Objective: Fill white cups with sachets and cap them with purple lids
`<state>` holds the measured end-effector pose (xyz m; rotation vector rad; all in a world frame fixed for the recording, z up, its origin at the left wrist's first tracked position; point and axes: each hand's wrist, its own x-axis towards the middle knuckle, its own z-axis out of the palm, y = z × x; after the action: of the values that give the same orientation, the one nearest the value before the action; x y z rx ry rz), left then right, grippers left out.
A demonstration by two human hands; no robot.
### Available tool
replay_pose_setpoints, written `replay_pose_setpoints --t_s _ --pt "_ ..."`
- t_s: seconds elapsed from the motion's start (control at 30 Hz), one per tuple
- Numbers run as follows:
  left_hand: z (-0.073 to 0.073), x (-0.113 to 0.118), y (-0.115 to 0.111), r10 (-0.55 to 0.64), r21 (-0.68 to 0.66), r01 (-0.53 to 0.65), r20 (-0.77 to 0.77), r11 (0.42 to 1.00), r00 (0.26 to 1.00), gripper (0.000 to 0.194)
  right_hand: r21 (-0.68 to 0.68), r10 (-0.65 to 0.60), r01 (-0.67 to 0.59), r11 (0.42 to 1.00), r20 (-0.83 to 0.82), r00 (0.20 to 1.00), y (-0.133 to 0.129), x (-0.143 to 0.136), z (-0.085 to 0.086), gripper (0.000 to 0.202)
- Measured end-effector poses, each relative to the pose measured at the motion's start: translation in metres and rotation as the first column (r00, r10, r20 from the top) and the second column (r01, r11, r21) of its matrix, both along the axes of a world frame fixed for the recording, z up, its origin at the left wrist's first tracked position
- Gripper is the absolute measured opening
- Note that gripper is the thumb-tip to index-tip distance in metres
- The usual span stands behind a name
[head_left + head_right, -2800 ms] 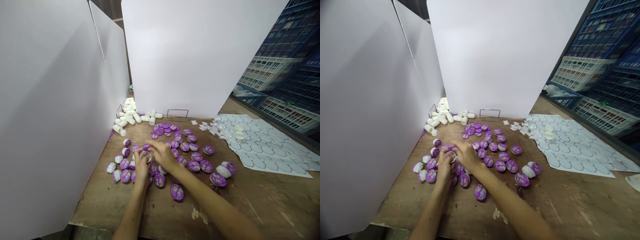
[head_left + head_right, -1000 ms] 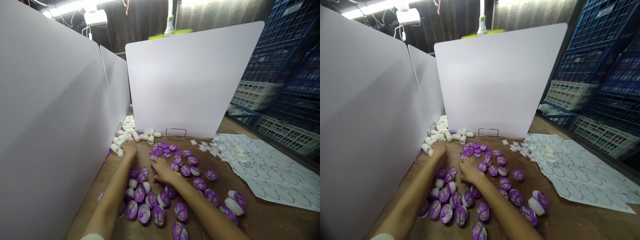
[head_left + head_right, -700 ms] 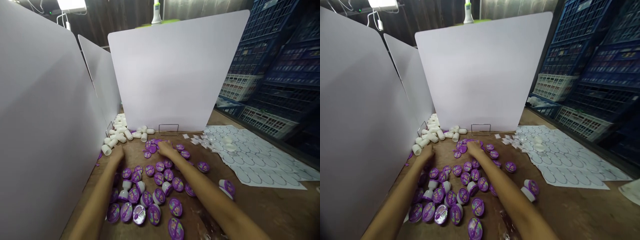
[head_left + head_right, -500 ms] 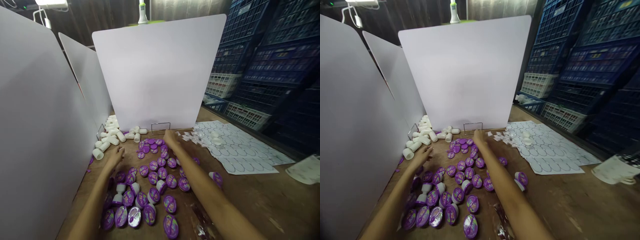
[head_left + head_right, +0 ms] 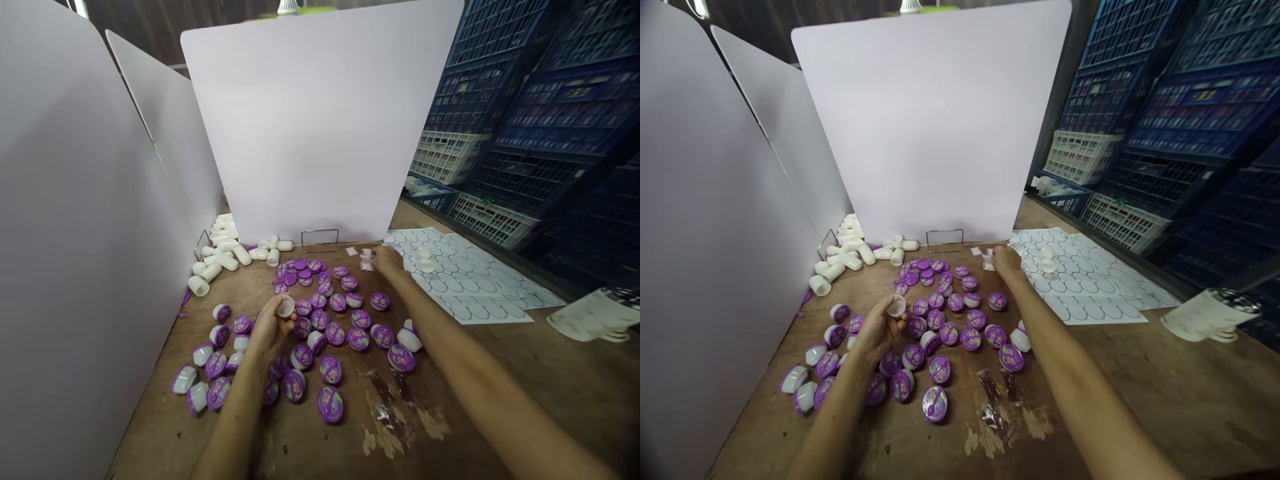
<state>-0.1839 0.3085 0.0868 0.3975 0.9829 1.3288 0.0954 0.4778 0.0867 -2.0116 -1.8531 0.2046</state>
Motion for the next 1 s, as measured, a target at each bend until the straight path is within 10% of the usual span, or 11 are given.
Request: replay_pose_setpoints --t_s 0.13,0.3,0.4,0.5,0.63,0.87,1.0 --pt "-0.004 0.033 -0.006 -0.034 0.060 0.034 -0.001 0.998 0.999 0.026 0.177 0.164 -0.142 0.974 -0.119 0.979 -0.061 -0.046 0.012 0.023" --pt "-0.005 0.061 -0.016 0.005 0.270 0.010 -0.055 0.963 0.998 0.037 0.415 0.686 -0.562 0.715 -0.263 0.678 -0.154 -0.104 0.016 0.011" --pt "-0.010 0.056 -0.023 0.067 0.275 -0.017 -0.174 0.961 0.982 0.032 0.339 0.591 -0.491 0.803 -0.344 0.730 -0.189 -0.087 0.019 0.012" --pt "-0.015 0.043 -0.027 0.061 0.214 -0.012 -0.224 0.977 0.973 0.035 -0.055 0.363 -0.381 0.923 -0.205 0.909 -0.219 -0.050 0.009 0.011" --pt "-0.015 0.036 -0.028 0.007 0.120 0.012 -0.154 0.993 0.988 0.040 -0.455 0.253 -0.175 0.873 0.115 0.961 -0.249 -0.029 -0.029 0.011" --pt "-0.016 0.046 -0.041 -0.040 0.133 0.052 -0.086 0.990 0.995 0.036 -0.293 0.205 -0.226 0.929 -0.100 0.974 -0.241 -0.040 -0.048 0.013" --pt "-0.020 0.053 -0.050 -0.039 0.167 0.073 -0.198 0.983 0.979 0.034 0.043 0.277 -0.315 0.948 -0.598 0.753 -0.219 -0.072 -0.019 0.013"
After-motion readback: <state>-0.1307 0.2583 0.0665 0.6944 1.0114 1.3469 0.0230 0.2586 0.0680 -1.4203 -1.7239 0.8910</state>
